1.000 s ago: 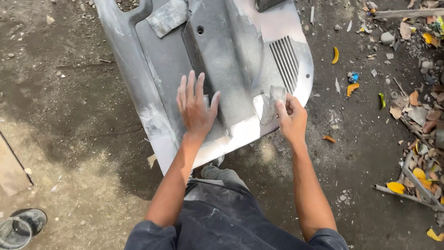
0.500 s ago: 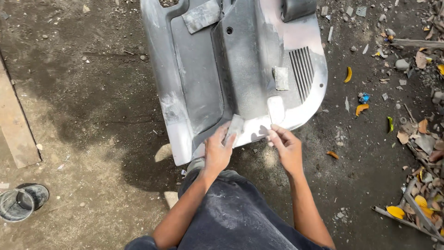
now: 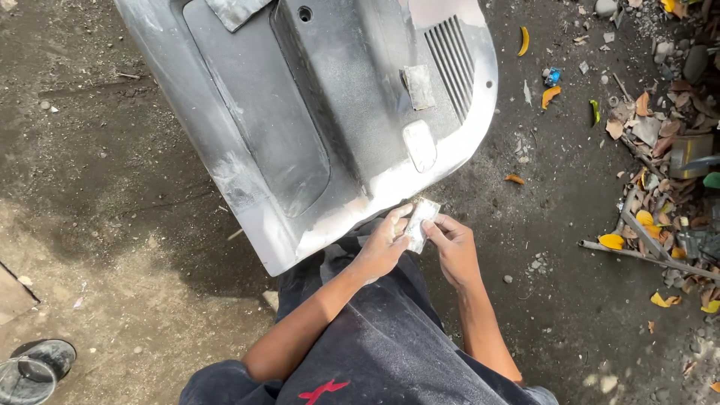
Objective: The person sands the surface of a detached car bumper using a sanding block. They work on various sections of the bumper, including the edges and flat areas, while standing in an outdoor area.
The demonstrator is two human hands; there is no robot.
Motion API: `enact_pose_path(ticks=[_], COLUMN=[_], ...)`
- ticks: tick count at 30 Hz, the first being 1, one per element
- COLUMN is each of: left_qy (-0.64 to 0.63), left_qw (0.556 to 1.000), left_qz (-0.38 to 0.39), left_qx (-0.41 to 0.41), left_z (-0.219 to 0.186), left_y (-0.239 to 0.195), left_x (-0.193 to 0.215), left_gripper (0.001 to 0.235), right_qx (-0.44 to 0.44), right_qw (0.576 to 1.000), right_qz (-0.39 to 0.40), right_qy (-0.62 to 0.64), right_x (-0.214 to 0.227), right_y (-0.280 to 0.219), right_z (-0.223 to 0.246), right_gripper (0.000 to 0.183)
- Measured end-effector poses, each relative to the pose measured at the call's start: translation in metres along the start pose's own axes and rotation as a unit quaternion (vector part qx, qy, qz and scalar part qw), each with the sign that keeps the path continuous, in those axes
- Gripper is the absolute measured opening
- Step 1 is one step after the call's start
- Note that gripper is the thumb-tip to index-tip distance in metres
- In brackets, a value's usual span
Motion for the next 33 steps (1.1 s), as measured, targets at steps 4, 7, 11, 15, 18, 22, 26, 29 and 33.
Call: enact_pose_path(ticks=[4, 7, 11, 15, 18, 22, 26, 29, 33], left_qy=[-0.005, 0.02, 0.009, -0.024, -0.093, -0.09, 0.163, 0.326, 0.333], left_qw=[1.0, 1.0, 0.999, 0.999, 0.991, 0.992, 0.952, 0.843, 0.723], left_qz=[0.012, -0.002, -0.003, -0.007, 0.029, -0.043, -0.216, -0.386, -0.539], left_qx=[0.009, -0.014, -0.035, -0.023, -0.091, -0.075, -0.141, -0.185, -0.276], left_z=[-0.003, -0.002, 0.007, 0.026, 0.049, 0.046, -0.002, -0.052, -0.134], left_y=[-0.001, -0.001, 0.006, 0.018, 0.03, 0.025, -0.001, 0.013, 0.068], left_x=[-0.002, -0.009, -0.023, -0.042, -0.053, -0.056, -0.03, 0.021, 0.093], left_gripper=[0.065, 0.063, 0.067, 0.07, 0.07, 0.067, 0.054, 0.047, 0.086], right_qx=[0.01, 0.012, 0.015, 0.012, 0.086, 0.152, 0.12, 0.221, 0.447], right_qw=[0.997, 0.993, 0.991, 0.991, 0.985, 0.97, 0.964, 0.902, 0.748], right_qz=[0.055, 0.103, 0.114, 0.107, 0.101, 0.114, 0.12, 0.106, 0.096], right_qy=[-0.046, -0.057, -0.071, -0.078, -0.114, -0.15, -0.203, -0.356, -0.482], right_x=[0.011, 0.017, 0.028, 0.051, 0.058, 0.04, 0.037, 0.012, -0.024], right_y=[0.004, 0.009, 0.009, 0.005, -0.004, -0.006, 0.023, 0.055, 0.061], right_z=[0.014, 0.02, 0.025, 0.021, 0.014, 0.015, 0.01, 0.03, 0.035], right_gripper=[0.026, 0.029, 0.031, 0.032, 0.032, 0.037, 0.037, 0.031, 0.027])
Point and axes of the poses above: each hand's wrist, its own y-axis towards the middle knuckle, its own x-axis out of the back of the hand, z = x × y, the point moved 2 cm from there along y, towards the middle knuckle, and after that the axes turned 13 degrees about x, right-handed, at the moved point
